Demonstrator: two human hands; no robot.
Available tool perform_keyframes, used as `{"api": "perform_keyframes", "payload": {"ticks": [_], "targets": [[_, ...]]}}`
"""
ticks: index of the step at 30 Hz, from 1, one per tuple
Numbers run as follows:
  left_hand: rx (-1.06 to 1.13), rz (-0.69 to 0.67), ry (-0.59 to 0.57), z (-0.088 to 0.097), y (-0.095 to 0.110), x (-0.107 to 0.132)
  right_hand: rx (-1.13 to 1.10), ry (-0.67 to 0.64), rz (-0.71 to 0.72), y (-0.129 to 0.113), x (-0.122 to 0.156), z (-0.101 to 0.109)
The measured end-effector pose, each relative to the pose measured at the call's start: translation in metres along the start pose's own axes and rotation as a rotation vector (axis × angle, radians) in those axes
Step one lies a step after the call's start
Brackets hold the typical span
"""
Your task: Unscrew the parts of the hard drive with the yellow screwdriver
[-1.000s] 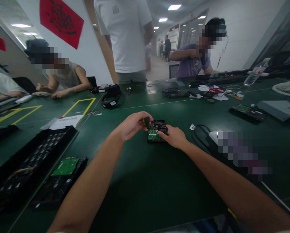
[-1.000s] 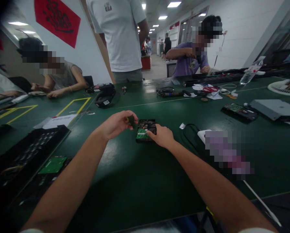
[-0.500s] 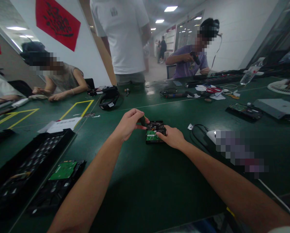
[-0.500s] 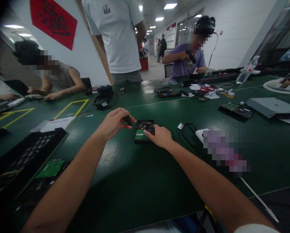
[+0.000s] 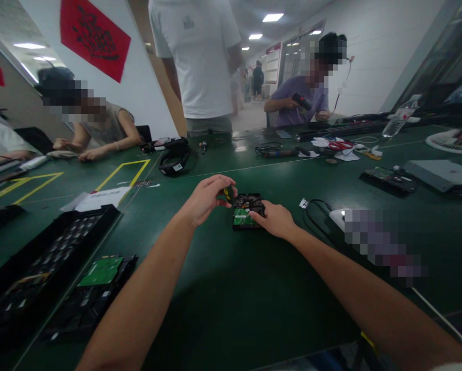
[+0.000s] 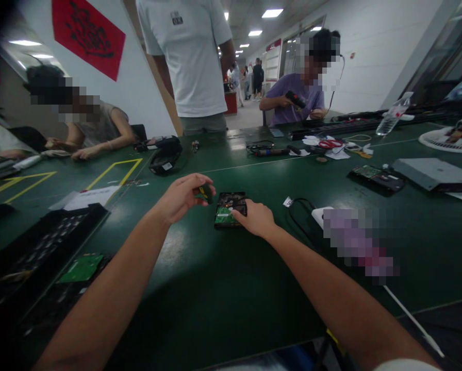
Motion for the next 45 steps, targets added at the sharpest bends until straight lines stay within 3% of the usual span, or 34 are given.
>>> {"api": "perform_keyframes", "payload": {"ticks": [8,17,22,29,33,39,45], "targets": [[0.159,0.055,-0.037,-0.015,-0.005,0.004,0.005,0.02,0.015,-0.001,-0.001,0.0],[-0.022,0.019,-0.031,0.006,0.0,-0.001,-0.02,0.001,0.013,-0.002,0.001,0.001],[-0.061,0.013,-0.054,0.001,0.005,0.002,-0.004,0.005,0.006,-0.002,0.001,0.002],[0.13,0.031,0.002,-0.006,-0.001,0.002,0.015,0.023,0.008,-0.002,0.001,0.002],[0.184,0.052,-0.046,-0.013,-0.005,0.002,0.013,0.018,0.008,-0.002,0.001,0.001],[0.044,0.029,-0.039,0.005,-0.003,-0.001,-0.005,0.024,0.017,-0.003,0.0,0.0],[0.005,0.035,-0.04,0.003,0.0,0.001,-0.013,0.009,0.034,-0.003,0.001,0.002]]}}
Point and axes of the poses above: each hand's wrist, its own x-axis away from the middle knuckle, its own z-axis out of the back of the hand, y = z × x, the point moved 9 cm from there along -x, towards the middle knuckle, and after that the axes turned 12 degrees about -z, right-handed, at the moved point
